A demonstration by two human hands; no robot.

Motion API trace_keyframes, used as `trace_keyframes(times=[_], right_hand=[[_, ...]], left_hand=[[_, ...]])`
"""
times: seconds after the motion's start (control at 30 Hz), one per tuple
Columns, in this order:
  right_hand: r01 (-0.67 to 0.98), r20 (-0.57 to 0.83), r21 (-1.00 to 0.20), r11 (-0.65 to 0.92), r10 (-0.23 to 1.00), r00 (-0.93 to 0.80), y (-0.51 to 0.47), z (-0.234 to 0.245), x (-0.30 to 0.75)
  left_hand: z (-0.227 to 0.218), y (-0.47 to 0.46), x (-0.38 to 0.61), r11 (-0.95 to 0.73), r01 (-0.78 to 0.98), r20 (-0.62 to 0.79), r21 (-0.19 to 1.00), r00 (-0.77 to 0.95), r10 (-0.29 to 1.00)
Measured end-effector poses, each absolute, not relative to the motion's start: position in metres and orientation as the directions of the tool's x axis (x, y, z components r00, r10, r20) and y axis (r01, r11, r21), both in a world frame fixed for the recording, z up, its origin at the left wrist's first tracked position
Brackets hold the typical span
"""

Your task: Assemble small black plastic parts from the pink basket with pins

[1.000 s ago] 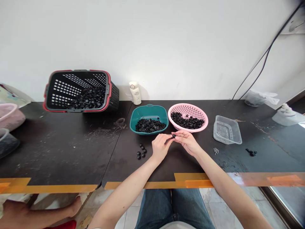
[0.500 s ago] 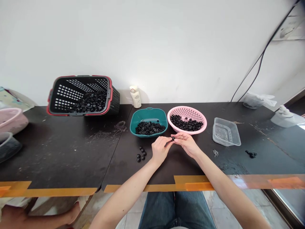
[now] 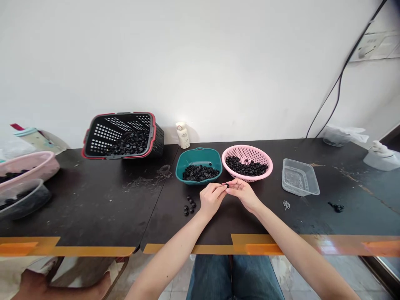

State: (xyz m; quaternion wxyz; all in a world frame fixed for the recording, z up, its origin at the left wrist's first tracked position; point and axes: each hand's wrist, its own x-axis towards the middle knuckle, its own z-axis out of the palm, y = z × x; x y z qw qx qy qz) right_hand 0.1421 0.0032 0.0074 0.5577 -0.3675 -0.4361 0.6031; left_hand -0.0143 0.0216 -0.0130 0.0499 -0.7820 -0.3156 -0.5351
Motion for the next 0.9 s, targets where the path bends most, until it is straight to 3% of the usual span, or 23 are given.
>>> trace_keyframes(times=[0.1, 0.33, 0.57, 0.9], right_hand=[[-0.409, -0.028, -0.909, -0.080, 0.991, -0.132, 0.0040, 0.0053, 0.1430], [-0.507, -0.052, -0.850, -0.146, 0.980, -0.194, 0.0051, 0.0062, 0.1463], [-0.506, -0.032, -0.858, -0.085, 0.993, -0.114, 0.0055, 0.0027, 0.1464], [-0.360, 0.091, -0.931, 0.063, 0.994, -0.061, 0.0046, 0.0020, 0.1478]], left_hand=[[-0.0134, 0.0209, -0.0125, -0.789, 0.549, 0.857, 0.277, 0.230, 0.461], [-0.0062, 0.0202, -0.0097, -0.731, 0.466, 0.774, 0.499, 0.141, 0.618], [-0.0104, 0.0196, -0.0061, -0.756, 0.434, 0.793, 0.490, 0.137, 0.593], [-0.0054, 0.0165, -0.0073, -0.742, 0.456, 0.777, 0.491, 0.156, 0.609]])
